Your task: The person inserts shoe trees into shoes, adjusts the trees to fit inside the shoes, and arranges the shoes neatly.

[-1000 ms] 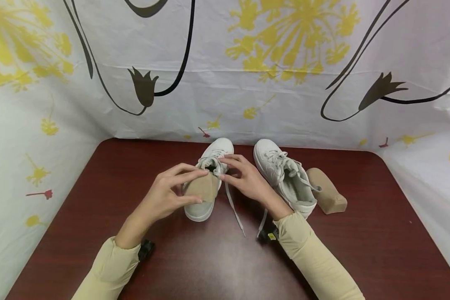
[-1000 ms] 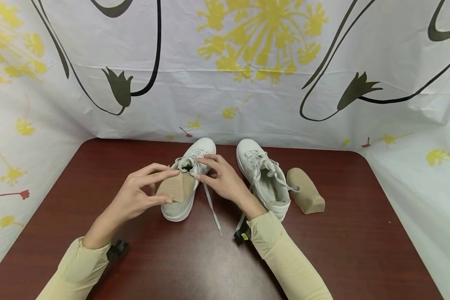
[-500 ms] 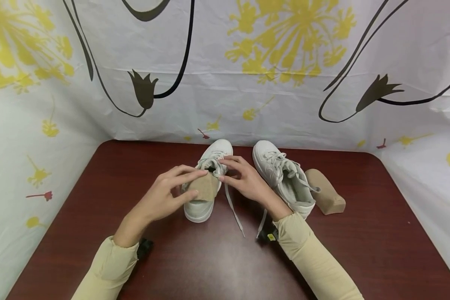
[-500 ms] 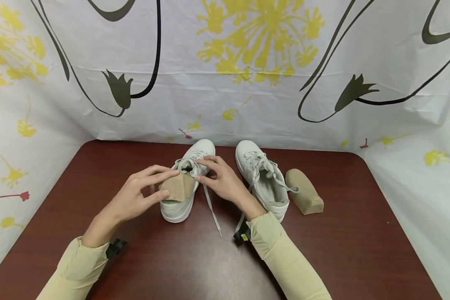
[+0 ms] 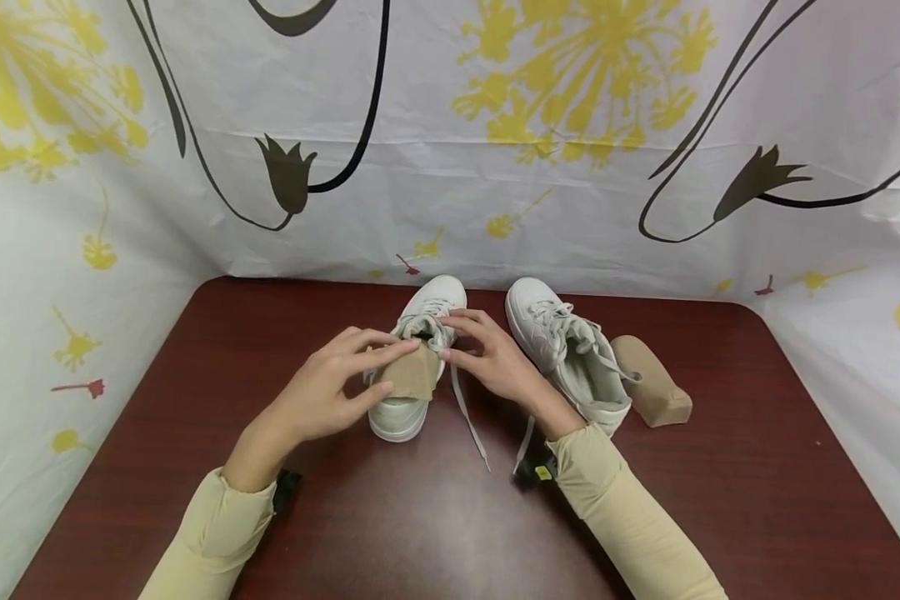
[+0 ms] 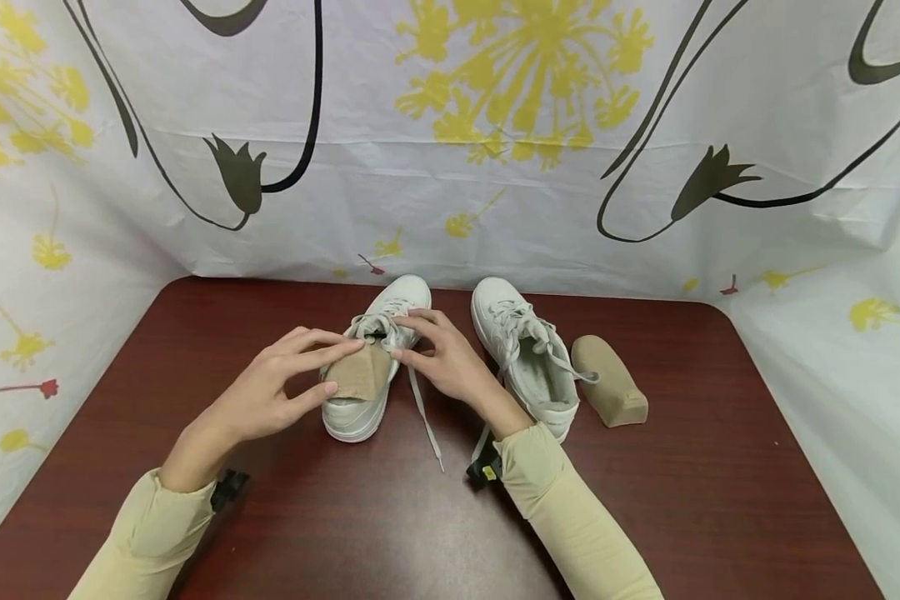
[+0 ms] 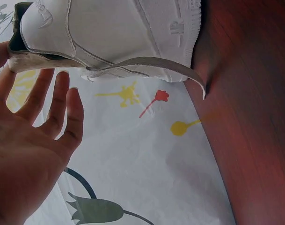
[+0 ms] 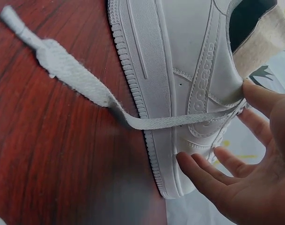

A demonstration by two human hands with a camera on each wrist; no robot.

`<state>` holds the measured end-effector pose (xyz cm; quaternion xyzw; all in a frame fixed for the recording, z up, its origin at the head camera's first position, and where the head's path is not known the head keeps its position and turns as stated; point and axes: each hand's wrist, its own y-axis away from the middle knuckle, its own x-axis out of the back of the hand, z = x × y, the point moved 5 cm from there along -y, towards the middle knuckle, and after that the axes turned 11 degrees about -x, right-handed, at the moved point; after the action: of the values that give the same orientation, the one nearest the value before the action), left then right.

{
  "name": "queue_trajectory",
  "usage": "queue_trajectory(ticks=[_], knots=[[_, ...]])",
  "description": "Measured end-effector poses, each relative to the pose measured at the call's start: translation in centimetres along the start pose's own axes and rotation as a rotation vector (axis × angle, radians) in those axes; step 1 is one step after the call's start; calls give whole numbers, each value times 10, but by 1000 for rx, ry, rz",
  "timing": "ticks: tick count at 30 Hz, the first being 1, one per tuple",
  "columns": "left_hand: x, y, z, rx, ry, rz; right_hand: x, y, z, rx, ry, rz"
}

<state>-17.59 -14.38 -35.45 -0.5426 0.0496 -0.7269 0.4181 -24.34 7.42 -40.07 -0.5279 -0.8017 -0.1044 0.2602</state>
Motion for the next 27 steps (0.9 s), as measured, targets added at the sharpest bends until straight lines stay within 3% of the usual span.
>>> queue_trajectory(ticks=[6,18,27], knots=[[-2,0,-4,5,-52,7,1,1,-1,-1,1,5],[-2,1,-7,21,-29,23,1,-1,-2,12,25,-3],[-9,4,-13,150,52,-60,0,-2,-1,-2,17,-4]])
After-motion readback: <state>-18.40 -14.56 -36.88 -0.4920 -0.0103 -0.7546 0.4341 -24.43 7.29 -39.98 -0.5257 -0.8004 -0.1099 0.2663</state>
